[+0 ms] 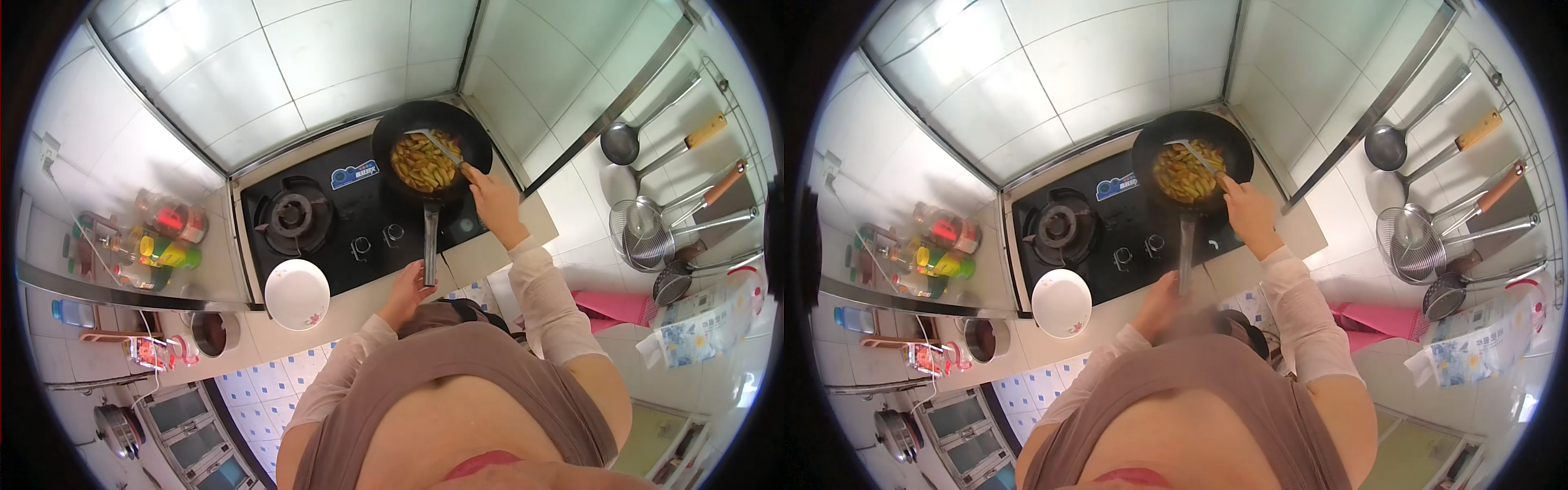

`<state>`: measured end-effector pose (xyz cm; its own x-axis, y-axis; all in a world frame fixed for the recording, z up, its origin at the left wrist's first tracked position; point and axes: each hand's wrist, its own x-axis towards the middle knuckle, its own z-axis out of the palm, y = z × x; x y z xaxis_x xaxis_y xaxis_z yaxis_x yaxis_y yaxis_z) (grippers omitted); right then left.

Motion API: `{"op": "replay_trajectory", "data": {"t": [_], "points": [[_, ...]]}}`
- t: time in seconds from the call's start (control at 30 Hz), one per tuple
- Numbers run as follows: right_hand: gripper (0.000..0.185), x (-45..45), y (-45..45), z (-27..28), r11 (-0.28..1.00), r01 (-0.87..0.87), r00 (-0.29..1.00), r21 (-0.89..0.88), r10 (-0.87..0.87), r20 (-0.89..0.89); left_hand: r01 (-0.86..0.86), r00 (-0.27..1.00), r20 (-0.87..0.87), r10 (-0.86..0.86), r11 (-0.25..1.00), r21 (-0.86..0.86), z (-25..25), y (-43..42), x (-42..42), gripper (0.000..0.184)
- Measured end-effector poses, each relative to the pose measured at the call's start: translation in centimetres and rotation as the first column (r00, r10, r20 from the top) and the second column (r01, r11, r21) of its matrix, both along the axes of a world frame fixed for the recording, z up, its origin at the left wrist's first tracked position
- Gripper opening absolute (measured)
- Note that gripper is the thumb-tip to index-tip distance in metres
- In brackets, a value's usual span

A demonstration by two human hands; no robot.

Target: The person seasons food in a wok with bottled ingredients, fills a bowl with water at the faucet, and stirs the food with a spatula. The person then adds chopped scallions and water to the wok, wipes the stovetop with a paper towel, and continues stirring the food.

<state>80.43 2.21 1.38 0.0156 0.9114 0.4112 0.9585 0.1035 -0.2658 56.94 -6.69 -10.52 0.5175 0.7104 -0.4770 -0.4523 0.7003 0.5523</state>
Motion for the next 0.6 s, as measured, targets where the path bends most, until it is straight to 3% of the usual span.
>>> {"op": "replay_trajectory", "data": {"t": [0.2,0.4,0.5,0.6], "points": [[0.037,1.2,-2.2,0.3,0.999,-0.011,0.998,0.049,0.008,0.055,-0.010,0.998,-0.059,0.009,1.000,-0.018,-0.3,-0.4,-2.0,0.039],[0.039,2.1,-4.6,-2.3,0.974,0.226,0.969,0.012,-0.224,-0.107,-0.050,0.992,-0.117,0.040,0.995,-0.084,-0.5,-1.6,-4.5,0.037],[0.039,1.9,-5.1,-3.6,0.985,0.152,0.968,0.079,-0.132,-0.213,-0.059,0.992,-0.118,0.048,0.994,-0.092,-0.3,-2.0,-5.4,0.036],[0.035,0.6,-4.7,-3.6,0.975,0.208,0.944,0.080,-0.179,-0.276,-0.059,0.992,-0.114,0.048,0.994,-0.096,-0.6,-2.2,-6.4,0.035]]}}
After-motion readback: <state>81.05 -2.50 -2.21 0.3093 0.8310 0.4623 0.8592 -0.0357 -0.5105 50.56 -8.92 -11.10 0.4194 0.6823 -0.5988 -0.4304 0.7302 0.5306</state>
